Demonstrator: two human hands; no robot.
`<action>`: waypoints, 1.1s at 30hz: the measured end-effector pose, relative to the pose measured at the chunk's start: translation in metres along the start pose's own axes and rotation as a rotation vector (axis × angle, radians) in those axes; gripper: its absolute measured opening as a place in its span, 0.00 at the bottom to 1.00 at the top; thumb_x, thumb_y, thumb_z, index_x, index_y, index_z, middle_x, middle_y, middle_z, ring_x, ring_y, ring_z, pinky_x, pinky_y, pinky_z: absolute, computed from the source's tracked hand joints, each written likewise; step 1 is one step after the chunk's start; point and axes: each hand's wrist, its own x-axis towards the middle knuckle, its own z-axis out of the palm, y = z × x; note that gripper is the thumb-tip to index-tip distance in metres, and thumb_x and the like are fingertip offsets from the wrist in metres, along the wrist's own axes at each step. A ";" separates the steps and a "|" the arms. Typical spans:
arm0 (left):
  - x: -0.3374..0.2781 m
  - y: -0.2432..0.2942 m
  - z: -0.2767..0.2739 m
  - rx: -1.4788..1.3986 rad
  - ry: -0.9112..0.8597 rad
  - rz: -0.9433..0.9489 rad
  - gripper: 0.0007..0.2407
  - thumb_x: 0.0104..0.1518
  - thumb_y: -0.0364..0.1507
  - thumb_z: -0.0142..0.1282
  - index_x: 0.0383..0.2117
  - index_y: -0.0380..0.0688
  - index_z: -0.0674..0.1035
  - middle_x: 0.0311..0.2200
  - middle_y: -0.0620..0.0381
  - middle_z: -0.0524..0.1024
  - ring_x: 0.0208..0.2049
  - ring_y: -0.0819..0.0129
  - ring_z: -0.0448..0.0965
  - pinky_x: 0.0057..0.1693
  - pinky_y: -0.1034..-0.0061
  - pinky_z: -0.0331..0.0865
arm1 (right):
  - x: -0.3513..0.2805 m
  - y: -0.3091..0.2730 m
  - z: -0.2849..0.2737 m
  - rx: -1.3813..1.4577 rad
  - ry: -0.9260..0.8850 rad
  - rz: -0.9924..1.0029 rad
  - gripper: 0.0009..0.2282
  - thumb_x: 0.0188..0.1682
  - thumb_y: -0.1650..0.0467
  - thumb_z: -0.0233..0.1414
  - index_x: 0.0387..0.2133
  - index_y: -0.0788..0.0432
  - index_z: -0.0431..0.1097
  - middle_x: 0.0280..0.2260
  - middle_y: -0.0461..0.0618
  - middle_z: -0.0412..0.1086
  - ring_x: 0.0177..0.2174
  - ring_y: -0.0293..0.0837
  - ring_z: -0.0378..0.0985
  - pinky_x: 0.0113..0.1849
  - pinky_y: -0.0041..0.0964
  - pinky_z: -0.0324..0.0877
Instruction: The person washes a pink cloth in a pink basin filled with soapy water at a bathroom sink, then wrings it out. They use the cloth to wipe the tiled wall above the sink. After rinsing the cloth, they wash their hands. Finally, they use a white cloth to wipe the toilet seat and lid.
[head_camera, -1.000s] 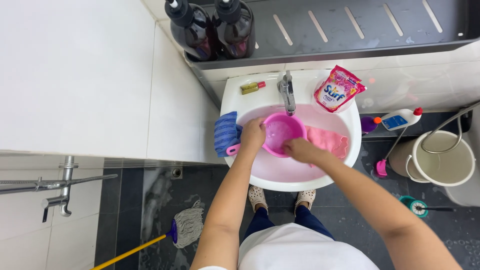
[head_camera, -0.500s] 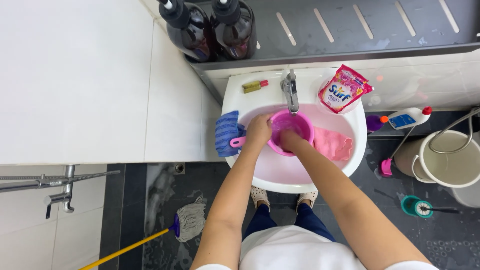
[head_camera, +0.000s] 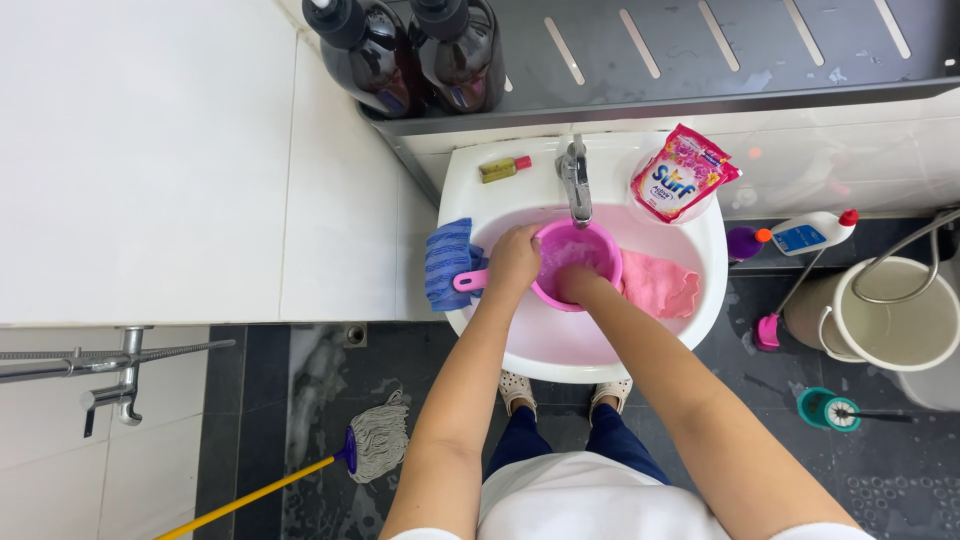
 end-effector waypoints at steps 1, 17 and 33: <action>0.000 0.002 -0.002 0.000 0.004 0.001 0.10 0.57 0.25 0.55 0.44 0.43 0.83 0.43 0.45 0.80 0.46 0.46 0.79 0.54 0.57 0.71 | -0.024 -0.010 -0.023 -0.003 0.003 0.000 0.14 0.55 0.67 0.47 0.49 0.55 0.77 0.50 0.57 0.74 0.52 0.54 0.76 0.53 0.48 0.68; -0.009 -0.003 0.010 0.032 -0.005 0.016 0.10 0.58 0.26 0.55 0.44 0.43 0.82 0.42 0.45 0.80 0.46 0.45 0.78 0.53 0.57 0.71 | 0.040 0.038 0.061 0.236 0.446 0.005 0.11 0.52 0.74 0.47 0.43 0.60 0.76 0.44 0.59 0.75 0.44 0.53 0.79 0.46 0.46 0.72; -0.015 0.004 0.014 0.022 -0.087 -0.134 0.10 0.59 0.25 0.52 0.44 0.44 0.83 0.43 0.43 0.79 0.47 0.44 0.78 0.53 0.57 0.71 | -0.147 -0.014 -0.098 0.428 -0.033 -0.321 0.10 0.44 0.71 0.56 0.37 0.58 0.81 0.33 0.52 0.81 0.36 0.48 0.83 0.41 0.40 0.75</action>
